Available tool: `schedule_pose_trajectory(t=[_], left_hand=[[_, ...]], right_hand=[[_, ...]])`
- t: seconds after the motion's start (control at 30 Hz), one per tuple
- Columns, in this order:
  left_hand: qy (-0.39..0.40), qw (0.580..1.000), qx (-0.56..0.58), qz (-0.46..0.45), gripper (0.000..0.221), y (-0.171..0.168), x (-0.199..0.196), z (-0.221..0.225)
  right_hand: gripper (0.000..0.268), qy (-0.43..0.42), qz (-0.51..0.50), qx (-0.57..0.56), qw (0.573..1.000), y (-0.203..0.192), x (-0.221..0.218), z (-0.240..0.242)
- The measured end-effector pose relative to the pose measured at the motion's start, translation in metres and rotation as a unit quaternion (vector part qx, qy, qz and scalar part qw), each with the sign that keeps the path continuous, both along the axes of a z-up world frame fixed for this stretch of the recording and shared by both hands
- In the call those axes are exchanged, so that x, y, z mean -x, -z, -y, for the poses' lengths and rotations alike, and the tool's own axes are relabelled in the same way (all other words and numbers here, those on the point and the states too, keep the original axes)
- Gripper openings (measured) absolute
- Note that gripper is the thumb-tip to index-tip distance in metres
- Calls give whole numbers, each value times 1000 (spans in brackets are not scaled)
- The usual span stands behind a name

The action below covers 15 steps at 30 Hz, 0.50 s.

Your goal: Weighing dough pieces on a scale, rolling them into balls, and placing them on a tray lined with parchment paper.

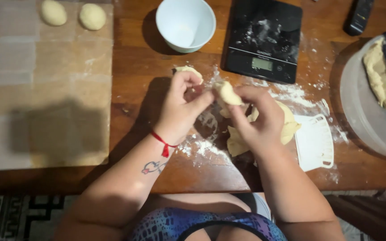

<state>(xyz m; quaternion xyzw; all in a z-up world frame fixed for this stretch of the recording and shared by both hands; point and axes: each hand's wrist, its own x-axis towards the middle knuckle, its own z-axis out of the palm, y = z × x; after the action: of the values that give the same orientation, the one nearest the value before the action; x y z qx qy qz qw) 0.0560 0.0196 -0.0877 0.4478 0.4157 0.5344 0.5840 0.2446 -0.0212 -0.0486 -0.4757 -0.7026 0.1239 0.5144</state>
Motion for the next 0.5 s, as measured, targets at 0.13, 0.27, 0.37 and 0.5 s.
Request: schedule_pose_trajectory(t=[0.13,0.27,0.37,0.5], left_hand=[[14,994,100,32,26,-27,-10,10],[47,970,158,181,31,-15,-8,9],[83,965,126,213,34,-11,-8,8],[140,974,6,176,46,-50,-10,22]], right_hand=[[29,2,94,-83,992,2,3,3],[34,-39,154,-81,984,-9,5,6],[36,-43,157,-84,983,-8,7,3],[27,-36,89,-55,994,-4,9,3]])
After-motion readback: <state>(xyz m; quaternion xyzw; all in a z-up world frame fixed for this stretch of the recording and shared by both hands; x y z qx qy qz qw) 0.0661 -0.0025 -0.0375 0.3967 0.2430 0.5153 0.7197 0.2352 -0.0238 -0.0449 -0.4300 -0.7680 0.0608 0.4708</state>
